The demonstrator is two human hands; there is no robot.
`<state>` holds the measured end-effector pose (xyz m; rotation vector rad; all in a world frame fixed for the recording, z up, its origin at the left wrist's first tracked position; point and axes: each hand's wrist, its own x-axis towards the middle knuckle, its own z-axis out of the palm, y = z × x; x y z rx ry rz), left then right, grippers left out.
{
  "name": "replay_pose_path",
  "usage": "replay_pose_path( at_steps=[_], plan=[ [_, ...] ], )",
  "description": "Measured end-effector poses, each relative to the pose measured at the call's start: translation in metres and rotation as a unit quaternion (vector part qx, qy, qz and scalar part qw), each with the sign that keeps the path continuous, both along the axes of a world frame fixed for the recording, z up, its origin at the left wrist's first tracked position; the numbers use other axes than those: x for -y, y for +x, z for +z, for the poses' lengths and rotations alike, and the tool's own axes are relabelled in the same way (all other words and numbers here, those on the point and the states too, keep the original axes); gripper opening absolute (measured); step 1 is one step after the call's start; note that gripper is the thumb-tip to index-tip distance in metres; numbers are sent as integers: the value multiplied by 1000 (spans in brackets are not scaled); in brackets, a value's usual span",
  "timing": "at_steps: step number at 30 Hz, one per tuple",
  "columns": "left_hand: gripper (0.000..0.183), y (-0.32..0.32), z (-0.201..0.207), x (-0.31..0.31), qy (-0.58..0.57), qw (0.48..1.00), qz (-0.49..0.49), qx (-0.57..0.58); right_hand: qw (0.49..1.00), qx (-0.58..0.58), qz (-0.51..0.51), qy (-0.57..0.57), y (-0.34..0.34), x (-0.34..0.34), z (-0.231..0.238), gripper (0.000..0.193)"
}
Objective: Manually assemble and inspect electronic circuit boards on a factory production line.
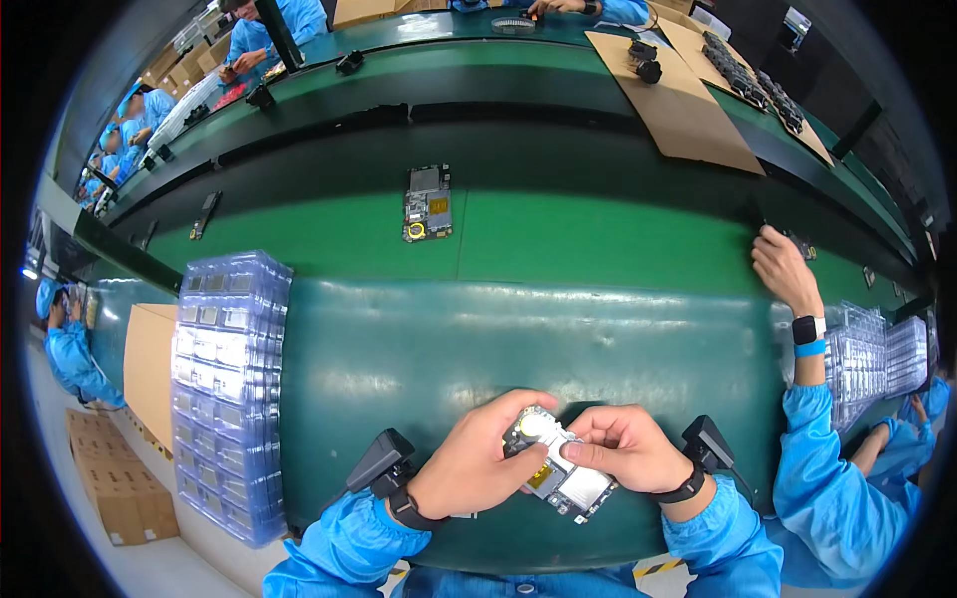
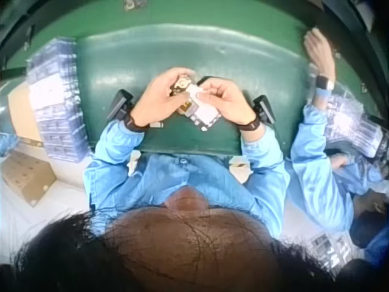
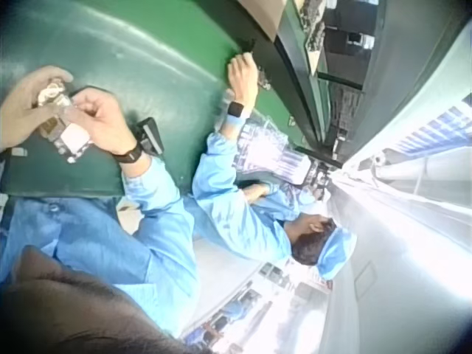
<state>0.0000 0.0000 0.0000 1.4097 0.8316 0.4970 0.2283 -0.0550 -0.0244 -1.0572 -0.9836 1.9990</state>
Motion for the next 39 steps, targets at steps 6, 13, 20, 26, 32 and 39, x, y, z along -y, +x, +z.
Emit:
replay_pose_path(
  at_steps=[6, 13, 20, 26, 32, 39],
  plan=[
    [40, -6, 4, -2, 44, 997, 5, -60, 999, 13, 10, 29, -3, -5, -2, 9],
    [52, -5, -13, -4, 10, 994, -99, -40, 993, 109, -9, 44, 13, -4, -4, 5],
    [45, -7, -23, -23, 29, 988, 151, -13, 955, -77, -283, 42, 25, -72, -12, 4],
    [44, -6, -29, -24, 50, 987, 151, -16, 919, -98, -367, 106, 12, -119, -17, 38],
    [38, -5, -30, -24, 110, 984, 140, -7, 929, 43, -304, 209, 7, -99, -26, 35],
    [27, 7, -60, -28, 263, 945, 195, -15, 921, 169, -226, 267, -43, -110, 11, 21]
  ],
)
